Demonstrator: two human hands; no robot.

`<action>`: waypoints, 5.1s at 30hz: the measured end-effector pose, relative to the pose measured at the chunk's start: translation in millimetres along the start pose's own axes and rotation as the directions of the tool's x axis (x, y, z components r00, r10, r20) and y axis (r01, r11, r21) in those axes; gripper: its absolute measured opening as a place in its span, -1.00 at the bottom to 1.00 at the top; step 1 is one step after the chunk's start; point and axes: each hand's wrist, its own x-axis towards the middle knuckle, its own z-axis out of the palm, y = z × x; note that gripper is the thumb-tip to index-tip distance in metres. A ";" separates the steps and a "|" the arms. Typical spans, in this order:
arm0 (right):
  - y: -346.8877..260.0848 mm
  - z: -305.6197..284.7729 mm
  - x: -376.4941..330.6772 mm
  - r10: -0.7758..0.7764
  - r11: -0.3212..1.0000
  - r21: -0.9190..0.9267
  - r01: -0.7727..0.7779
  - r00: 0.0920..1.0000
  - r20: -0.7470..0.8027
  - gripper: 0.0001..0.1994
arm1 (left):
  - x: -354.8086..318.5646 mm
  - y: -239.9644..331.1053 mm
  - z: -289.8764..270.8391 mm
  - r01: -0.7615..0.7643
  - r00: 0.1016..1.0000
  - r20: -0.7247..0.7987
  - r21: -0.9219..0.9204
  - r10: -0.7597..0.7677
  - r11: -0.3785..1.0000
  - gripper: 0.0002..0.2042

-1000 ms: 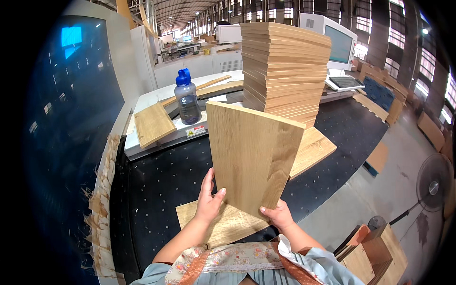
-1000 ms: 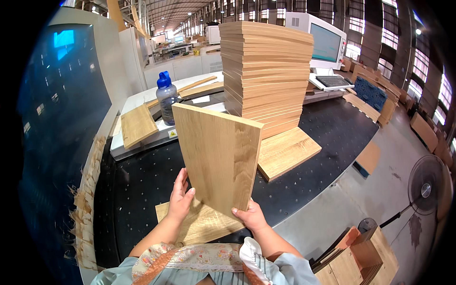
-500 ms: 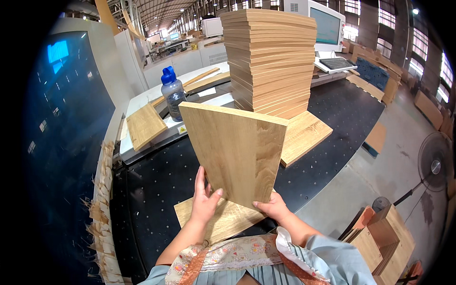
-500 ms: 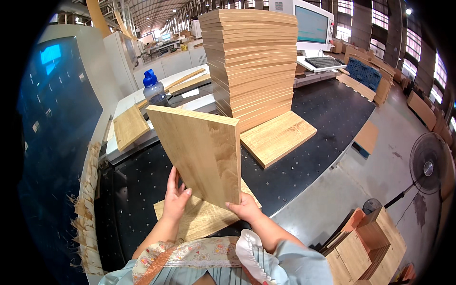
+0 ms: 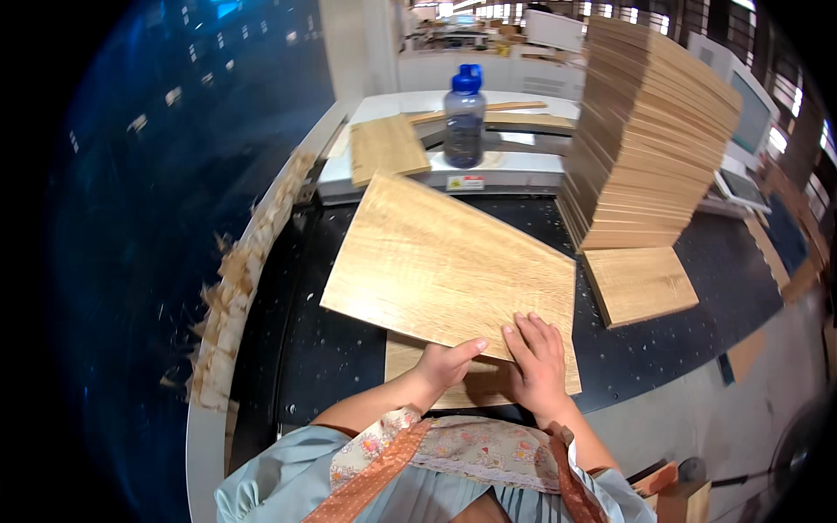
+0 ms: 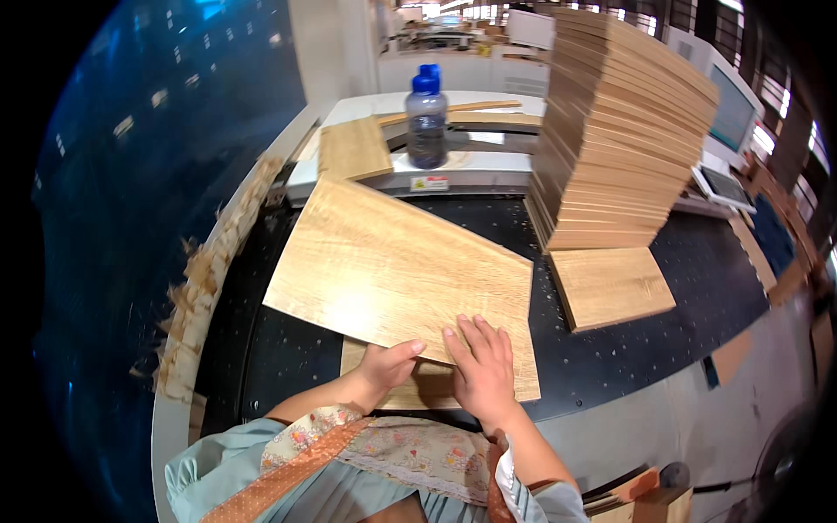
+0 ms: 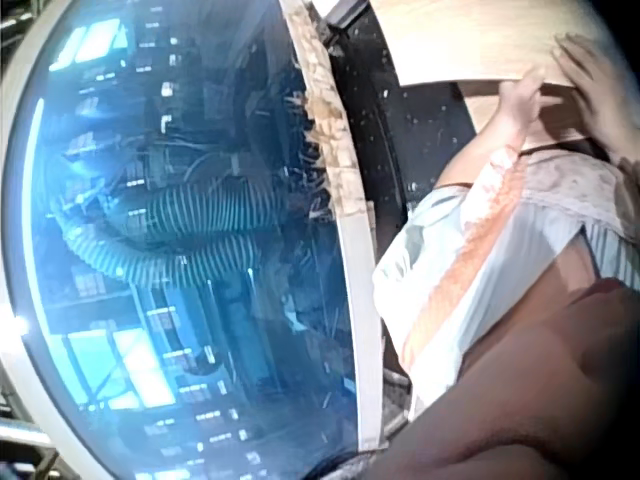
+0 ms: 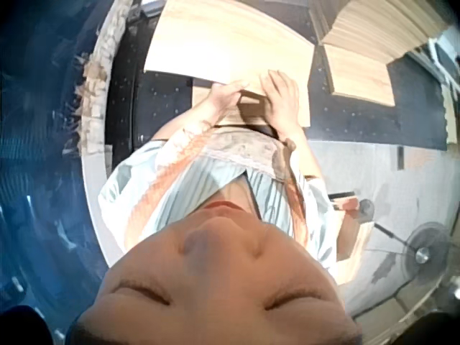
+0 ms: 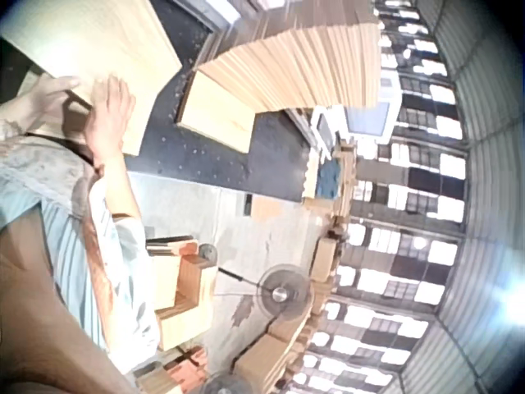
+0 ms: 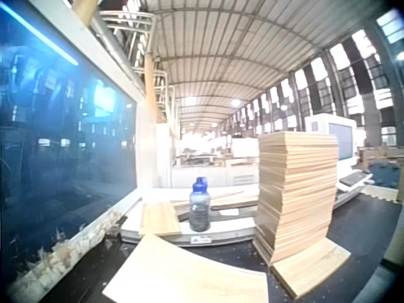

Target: The person picks up, handles, and flips over wood boards from a stack on a workbench, checking their surfaces and edges by hand before placing them back onto stacks.

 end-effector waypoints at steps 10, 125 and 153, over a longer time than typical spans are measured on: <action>27.6 -4.3 -12.0 0.071 0.997 0.016 -0.071 0.997 -0.005 -0.14 | -2.6 2.7 -27.4 0.146 0.981 0.091 0.244 -0.172 0.959 -0.46; 9.9 -6.0 17.9 0.055 0.837 0.526 -0.151 0.980 0.193 -0.22 | 8.1 32.6 -21.5 -0.191 0.980 0.086 0.185 0.178 0.964 -0.48; 59.6 60.3 -1.4 0.307 -0.742 0.670 -0.020 0.879 0.366 -0.51 | 13.1 26.0 83.2 -0.526 0.764 0.642 0.677 0.064 -0.515 -0.31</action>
